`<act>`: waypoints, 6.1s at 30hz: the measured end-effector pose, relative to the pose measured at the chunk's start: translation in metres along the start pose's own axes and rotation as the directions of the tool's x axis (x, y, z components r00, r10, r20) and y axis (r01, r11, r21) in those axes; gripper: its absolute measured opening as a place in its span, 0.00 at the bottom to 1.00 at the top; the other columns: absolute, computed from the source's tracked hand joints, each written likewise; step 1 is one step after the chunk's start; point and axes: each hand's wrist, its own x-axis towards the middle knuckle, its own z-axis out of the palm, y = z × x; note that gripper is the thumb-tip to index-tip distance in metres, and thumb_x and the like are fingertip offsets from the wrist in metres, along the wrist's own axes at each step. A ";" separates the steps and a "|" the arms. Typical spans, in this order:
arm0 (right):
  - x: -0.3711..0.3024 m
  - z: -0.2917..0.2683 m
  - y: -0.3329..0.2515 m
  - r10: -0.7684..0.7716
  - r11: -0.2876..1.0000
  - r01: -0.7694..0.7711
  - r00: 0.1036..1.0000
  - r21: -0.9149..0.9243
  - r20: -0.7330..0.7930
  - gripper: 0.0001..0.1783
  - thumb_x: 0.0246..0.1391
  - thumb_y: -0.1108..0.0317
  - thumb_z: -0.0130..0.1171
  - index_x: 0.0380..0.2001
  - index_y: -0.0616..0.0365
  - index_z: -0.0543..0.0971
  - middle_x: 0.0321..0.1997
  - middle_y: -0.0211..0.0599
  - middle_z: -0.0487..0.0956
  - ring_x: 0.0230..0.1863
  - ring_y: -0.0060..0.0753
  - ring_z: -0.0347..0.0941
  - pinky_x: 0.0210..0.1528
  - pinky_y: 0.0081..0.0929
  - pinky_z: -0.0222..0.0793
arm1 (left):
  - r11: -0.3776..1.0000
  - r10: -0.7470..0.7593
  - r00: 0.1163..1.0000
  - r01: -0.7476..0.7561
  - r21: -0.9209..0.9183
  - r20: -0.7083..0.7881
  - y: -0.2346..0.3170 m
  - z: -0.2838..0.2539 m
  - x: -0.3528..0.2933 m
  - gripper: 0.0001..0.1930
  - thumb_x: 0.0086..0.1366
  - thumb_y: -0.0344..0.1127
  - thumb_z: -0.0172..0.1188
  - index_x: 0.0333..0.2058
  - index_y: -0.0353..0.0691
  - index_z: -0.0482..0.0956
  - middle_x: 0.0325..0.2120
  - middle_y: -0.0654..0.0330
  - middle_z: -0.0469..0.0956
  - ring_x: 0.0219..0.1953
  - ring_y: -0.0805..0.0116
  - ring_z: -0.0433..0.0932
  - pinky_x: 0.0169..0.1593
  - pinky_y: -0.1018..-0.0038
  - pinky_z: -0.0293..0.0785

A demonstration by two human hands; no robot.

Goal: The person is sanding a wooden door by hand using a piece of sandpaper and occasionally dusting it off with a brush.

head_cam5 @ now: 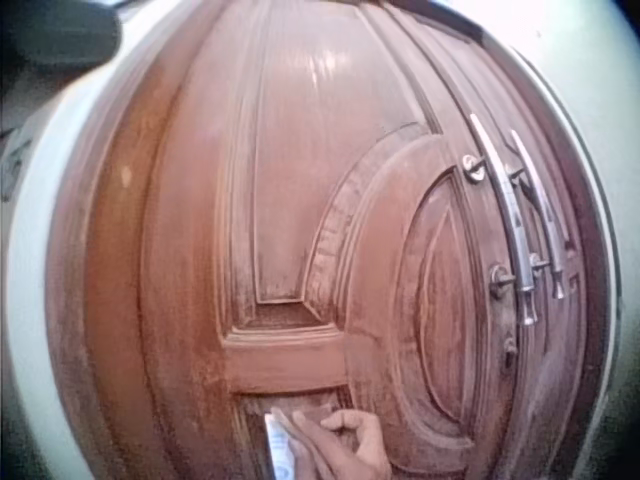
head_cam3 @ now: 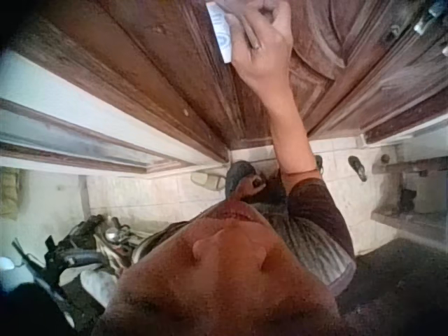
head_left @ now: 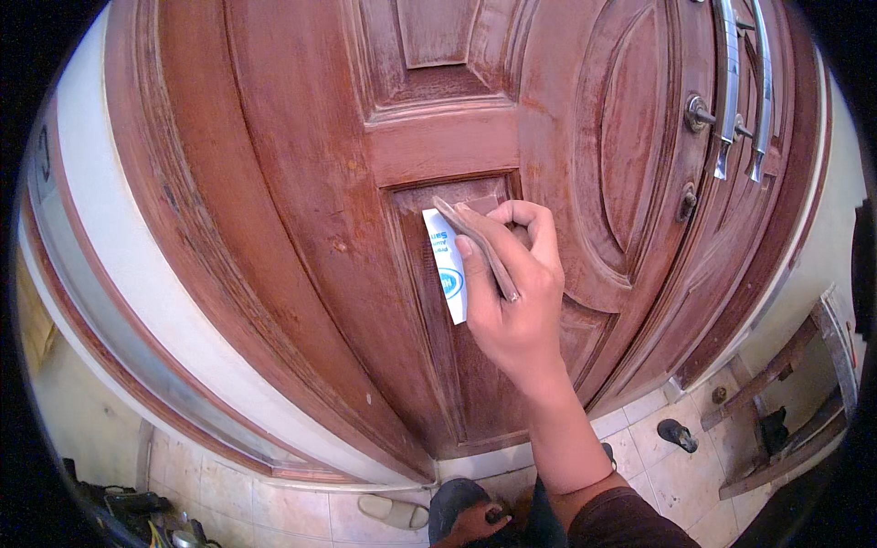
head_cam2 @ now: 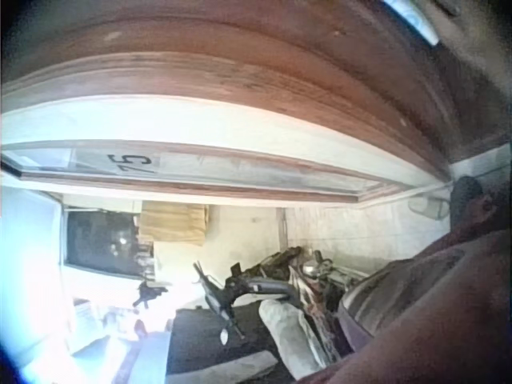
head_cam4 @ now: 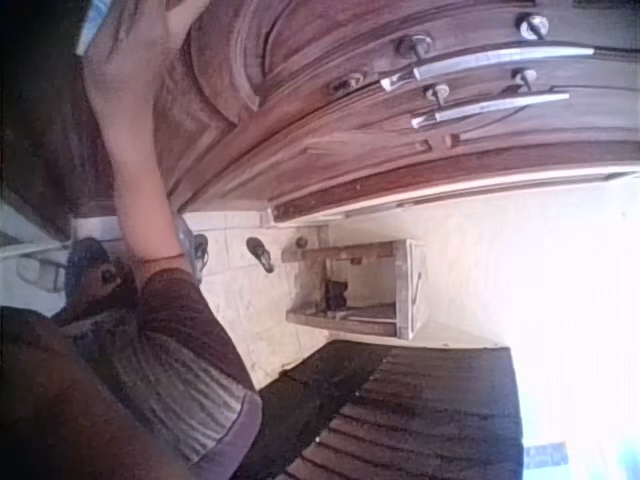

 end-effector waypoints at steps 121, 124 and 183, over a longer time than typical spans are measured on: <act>-0.004 0.018 -0.007 -0.179 0.930 0.150 0.982 -0.336 -0.056 0.25 0.51 0.82 0.66 0.55 0.62 0.83 0.45 0.49 0.70 0.46 0.48 0.73 0.53 0.37 0.71 | 0.971 0.059 0.996 -0.074 -0.230 -0.068 -0.013 0.002 -0.012 0.27 0.64 0.60 0.69 0.51 0.44 0.81 0.43 0.51 0.84 0.45 0.50 0.83 0.52 0.52 0.80; 0.003 0.029 -0.005 -0.208 0.920 0.188 0.978 -0.343 -0.021 0.26 0.51 0.80 0.67 0.56 0.62 0.83 0.48 0.52 0.71 0.48 0.51 0.74 0.52 0.38 0.73 | 0.969 0.046 0.999 -0.048 -0.241 -0.014 -0.004 -0.006 -0.016 0.28 0.65 0.60 0.68 0.53 0.44 0.81 0.44 0.50 0.84 0.47 0.49 0.83 0.53 0.52 0.79; -0.244 -0.238 -0.027 0.770 0.451 -0.789 0.581 0.418 0.264 0.33 0.69 0.51 0.54 0.62 0.73 0.73 0.61 0.55 0.79 0.60 0.48 0.77 0.62 0.41 0.71 | 0.769 0.484 0.738 -0.615 -0.174 -0.471 0.310 -0.160 -0.048 0.28 0.61 0.37 0.74 0.59 0.36 0.78 0.40 0.57 0.83 0.41 0.68 0.82 0.46 0.71 0.78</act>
